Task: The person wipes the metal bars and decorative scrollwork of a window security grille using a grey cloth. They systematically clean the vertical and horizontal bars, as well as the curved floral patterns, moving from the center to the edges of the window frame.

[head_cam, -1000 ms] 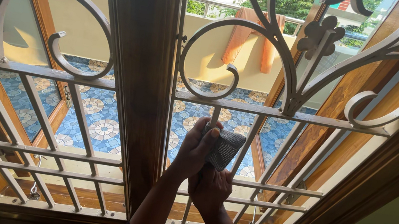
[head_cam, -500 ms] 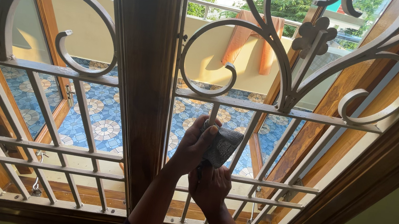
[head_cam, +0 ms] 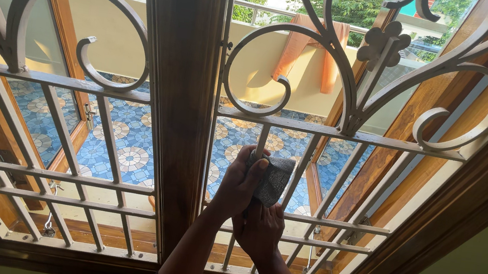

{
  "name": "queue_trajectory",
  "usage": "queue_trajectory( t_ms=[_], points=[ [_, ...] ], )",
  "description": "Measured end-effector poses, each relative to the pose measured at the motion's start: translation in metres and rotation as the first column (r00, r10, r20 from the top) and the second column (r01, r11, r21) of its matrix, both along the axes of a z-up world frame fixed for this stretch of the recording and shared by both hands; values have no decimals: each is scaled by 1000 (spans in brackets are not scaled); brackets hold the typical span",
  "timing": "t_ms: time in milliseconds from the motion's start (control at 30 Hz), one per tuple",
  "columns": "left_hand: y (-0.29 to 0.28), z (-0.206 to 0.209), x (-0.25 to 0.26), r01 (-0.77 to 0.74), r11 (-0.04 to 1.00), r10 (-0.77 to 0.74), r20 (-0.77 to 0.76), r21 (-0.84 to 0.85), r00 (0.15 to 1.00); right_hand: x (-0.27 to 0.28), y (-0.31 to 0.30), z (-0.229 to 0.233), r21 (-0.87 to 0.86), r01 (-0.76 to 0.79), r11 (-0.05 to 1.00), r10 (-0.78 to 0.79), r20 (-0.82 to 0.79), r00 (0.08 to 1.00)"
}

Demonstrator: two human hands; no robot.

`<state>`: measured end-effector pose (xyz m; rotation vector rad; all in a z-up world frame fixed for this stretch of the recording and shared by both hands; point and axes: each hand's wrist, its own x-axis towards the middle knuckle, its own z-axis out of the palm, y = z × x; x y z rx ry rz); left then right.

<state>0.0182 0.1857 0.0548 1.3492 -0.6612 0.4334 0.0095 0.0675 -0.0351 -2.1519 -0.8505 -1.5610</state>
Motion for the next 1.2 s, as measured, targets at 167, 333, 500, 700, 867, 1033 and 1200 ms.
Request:
queue_trajectory(
  t_ms=[167,333,500,700,867,1033,1200],
  points=[
    [-4,-1,-7,-141,987,145,-44,73,988,-1,-3,-2,-13,-30,999,30,-43,999],
    [-4,-11,-11,-169,984,170,-16,50,985,-3,-6,-3,-13,-57,998,56,-88,995],
    [-1,-23,-11,-130,991,130,8,5,991,-6,-6,0,-8,-64,998,63,-100,993],
    [1,-30,-14,-217,976,214,83,32,973,-13,-7,5,-37,-52,998,47,-133,990],
    [-3,-32,-23,-353,933,346,104,67,933,-15,-7,10,-55,-57,997,48,-146,988],
    [-8,-43,-36,-559,818,512,272,136,815,-9,-6,3,-21,-61,998,60,-44,997],
    [3,-50,-64,-628,743,543,342,231,767,-7,-7,-7,-11,-50,999,49,-118,992]
  ],
)
